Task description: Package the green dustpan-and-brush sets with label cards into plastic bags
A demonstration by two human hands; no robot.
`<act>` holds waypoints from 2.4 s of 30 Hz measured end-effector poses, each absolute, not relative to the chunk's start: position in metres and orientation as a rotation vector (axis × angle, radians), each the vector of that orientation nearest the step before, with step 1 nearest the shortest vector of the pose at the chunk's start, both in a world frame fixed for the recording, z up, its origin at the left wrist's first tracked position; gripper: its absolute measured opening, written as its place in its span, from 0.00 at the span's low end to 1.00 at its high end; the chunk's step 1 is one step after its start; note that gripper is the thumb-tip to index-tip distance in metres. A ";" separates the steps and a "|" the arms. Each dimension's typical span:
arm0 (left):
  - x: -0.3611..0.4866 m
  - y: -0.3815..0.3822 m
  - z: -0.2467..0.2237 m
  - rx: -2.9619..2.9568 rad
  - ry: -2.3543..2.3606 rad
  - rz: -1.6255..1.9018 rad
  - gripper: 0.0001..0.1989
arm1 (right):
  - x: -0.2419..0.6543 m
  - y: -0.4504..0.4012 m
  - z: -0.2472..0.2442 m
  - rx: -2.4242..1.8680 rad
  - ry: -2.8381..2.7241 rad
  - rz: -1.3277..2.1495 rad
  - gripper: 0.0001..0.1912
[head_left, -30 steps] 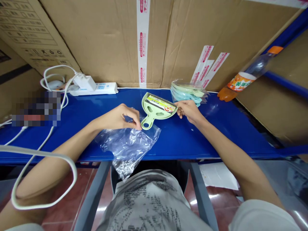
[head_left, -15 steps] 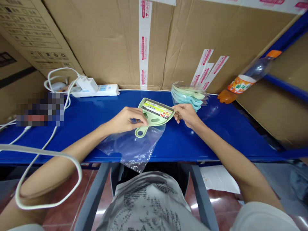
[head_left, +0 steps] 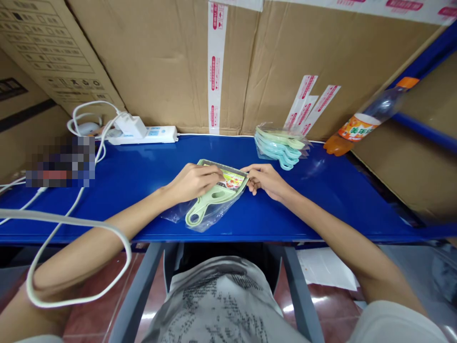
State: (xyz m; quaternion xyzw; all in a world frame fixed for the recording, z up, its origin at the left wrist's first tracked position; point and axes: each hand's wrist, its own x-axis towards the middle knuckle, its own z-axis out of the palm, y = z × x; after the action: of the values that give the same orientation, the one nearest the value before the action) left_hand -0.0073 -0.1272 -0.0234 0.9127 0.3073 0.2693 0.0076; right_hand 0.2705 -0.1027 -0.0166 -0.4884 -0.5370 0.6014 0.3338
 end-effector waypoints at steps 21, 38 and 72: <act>-0.091 -0.071 -0.005 1.375 1.592 0.691 0.39 | 0.285 -0.080 -0.020 -1.179 -1.117 1.281 0.15; -0.039 -0.092 -0.012 1.086 0.970 1.033 0.16 | 0.280 -0.082 -0.022 -1.082 -0.961 1.222 0.13; -0.038 -0.092 -0.017 1.018 0.962 0.984 0.14 | 0.282 -0.078 -0.029 -0.898 -0.937 1.609 0.15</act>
State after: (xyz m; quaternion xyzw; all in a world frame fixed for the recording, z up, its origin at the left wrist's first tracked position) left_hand -0.0377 -0.0919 -0.0167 0.4493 0.4245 0.4342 0.6554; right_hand 0.2822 -0.0785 -0.0293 -0.3730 -0.3893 0.6688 0.5119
